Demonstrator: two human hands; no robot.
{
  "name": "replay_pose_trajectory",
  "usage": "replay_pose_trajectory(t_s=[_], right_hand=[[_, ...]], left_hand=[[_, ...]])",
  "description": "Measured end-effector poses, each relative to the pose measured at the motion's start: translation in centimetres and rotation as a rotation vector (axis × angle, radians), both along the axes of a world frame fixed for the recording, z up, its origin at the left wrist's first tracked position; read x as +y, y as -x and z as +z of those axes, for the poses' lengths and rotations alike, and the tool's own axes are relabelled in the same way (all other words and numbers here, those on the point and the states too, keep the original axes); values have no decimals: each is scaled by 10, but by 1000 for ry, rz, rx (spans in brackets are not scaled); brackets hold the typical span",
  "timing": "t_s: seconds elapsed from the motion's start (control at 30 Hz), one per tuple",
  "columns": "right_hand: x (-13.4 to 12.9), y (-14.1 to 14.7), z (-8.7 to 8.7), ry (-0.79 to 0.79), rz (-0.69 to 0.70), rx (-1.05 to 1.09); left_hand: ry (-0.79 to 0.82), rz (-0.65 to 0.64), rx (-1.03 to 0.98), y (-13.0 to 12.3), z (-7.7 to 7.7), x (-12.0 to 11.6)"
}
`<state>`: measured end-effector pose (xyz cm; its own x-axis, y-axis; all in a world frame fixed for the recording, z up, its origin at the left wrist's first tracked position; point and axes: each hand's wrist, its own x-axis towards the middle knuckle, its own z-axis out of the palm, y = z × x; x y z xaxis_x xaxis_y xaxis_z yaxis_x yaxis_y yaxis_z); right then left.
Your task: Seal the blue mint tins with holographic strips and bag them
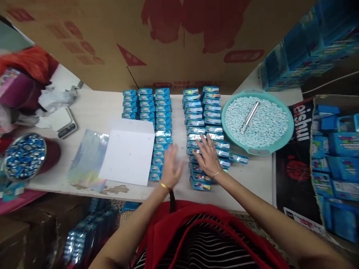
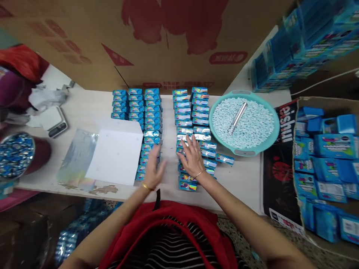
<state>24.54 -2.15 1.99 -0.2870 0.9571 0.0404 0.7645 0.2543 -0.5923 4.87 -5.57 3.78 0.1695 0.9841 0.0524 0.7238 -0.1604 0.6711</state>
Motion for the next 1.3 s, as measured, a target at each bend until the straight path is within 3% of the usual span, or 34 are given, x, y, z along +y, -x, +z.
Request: replay_pose_trajectory(t_s=[0.07,0.13,0.2,0.27,0.33,0.4,0.53,0.63,0.73,0.8,0.9,1.0,1.07,1.13,1.2,1.23,1.3], right_hand=[[5,20,2,7,-26,136],[18,49,3,49,-66,297],[35,83,3,125,-130,464],[55,115,1,224,-207,608],[72,141,0,326,-267,702],[85,158,0,448,-268,745],[90,171,5,887,-41,780],[83,174,7,1100,75,807],[80,175,8,1063,34,793],[83,172,8,1057,59,757],[94,157,8,1093,159,703],[105,137,11,1030,178,609],[108,131,17,799,97,483],[107,136,27,436,36,325],[104,153,38,145,91,186],[102,164,43,84,159,135],[100,185,46,124,279,67]], left_hand=[[-157,113,174,63,26,44],[-173,199,389,122,41,90],[-80,157,564,167,46,128],[52,14,678,194,44,148],[102,-129,726,208,43,147],[-7,-198,712,215,45,130],[-348,-212,569,220,52,78],[-328,-287,474,219,50,50],[-189,-380,350,217,42,45],[-129,-290,285,218,36,56],[11,-47,265,228,26,82],[297,-4,174,244,16,103],[435,-54,56,249,12,108],[474,-105,-48,244,12,109],[461,-150,-122,232,15,110],[450,-170,-149,225,17,111],[413,-208,-175,213,20,115]])
